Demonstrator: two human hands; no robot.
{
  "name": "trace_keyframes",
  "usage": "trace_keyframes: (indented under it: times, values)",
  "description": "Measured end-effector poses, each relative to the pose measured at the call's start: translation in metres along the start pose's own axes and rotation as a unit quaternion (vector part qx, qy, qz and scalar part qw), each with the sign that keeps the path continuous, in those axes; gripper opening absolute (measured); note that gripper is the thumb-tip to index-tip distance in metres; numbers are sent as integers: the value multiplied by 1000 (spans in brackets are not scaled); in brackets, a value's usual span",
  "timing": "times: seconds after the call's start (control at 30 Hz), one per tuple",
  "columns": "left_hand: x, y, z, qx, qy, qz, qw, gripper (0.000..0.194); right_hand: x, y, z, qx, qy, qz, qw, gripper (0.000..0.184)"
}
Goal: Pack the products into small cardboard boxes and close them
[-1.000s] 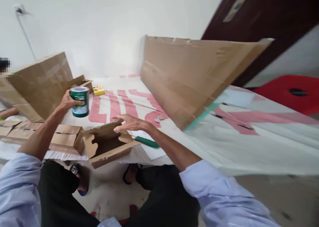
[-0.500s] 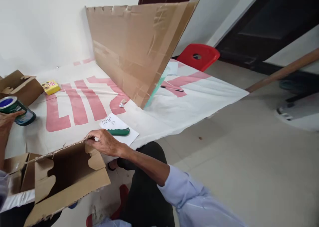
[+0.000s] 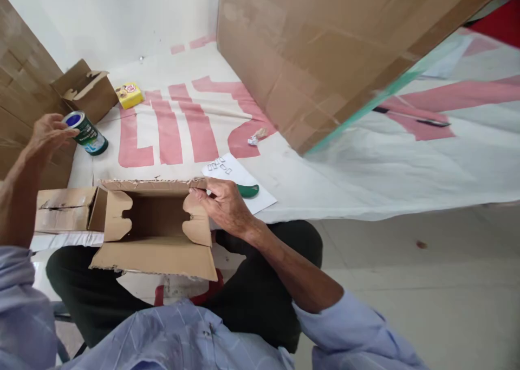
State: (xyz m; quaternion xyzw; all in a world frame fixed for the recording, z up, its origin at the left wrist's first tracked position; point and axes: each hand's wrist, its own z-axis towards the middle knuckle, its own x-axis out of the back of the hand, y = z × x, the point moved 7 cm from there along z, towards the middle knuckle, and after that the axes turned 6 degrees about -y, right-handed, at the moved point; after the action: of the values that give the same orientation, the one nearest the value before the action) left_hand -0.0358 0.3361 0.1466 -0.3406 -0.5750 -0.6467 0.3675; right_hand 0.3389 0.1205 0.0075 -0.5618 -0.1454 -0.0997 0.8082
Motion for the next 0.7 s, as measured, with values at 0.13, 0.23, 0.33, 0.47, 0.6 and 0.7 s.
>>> trace_keyframes:
  times: [0.13, 0.23, 0.33, 0.47, 0.6, 0.7]
  values:
    - [-2, 62, -86, -106, -135, -107, 979, 76, 12, -6, -10, 18, 37, -25, 999, 24]
    - [-3, 95, -152, -186, -183, -88, 961, 73, 24, -11, -11, 37, 83, -43, 995, 20]
    - [-25, 122, -198, -331, -229, 10, 915, 74, 35, -17, -4, 52, 141, -64, 987, 17]
    - [-61, 138, -205, -426, -172, 213, 862, 58, 35, -25, 24, 63, 178, -73, 979, 24]
    - [-60, 127, -163, -394, -81, 328, 855, 36, 23, -32, 51, 108, 151, -54, 981, 28]
    - [-38, 99, -119, -345, -36, 343, 873, 23, 15, -26, 54, 111, 126, -76, 983, 27]
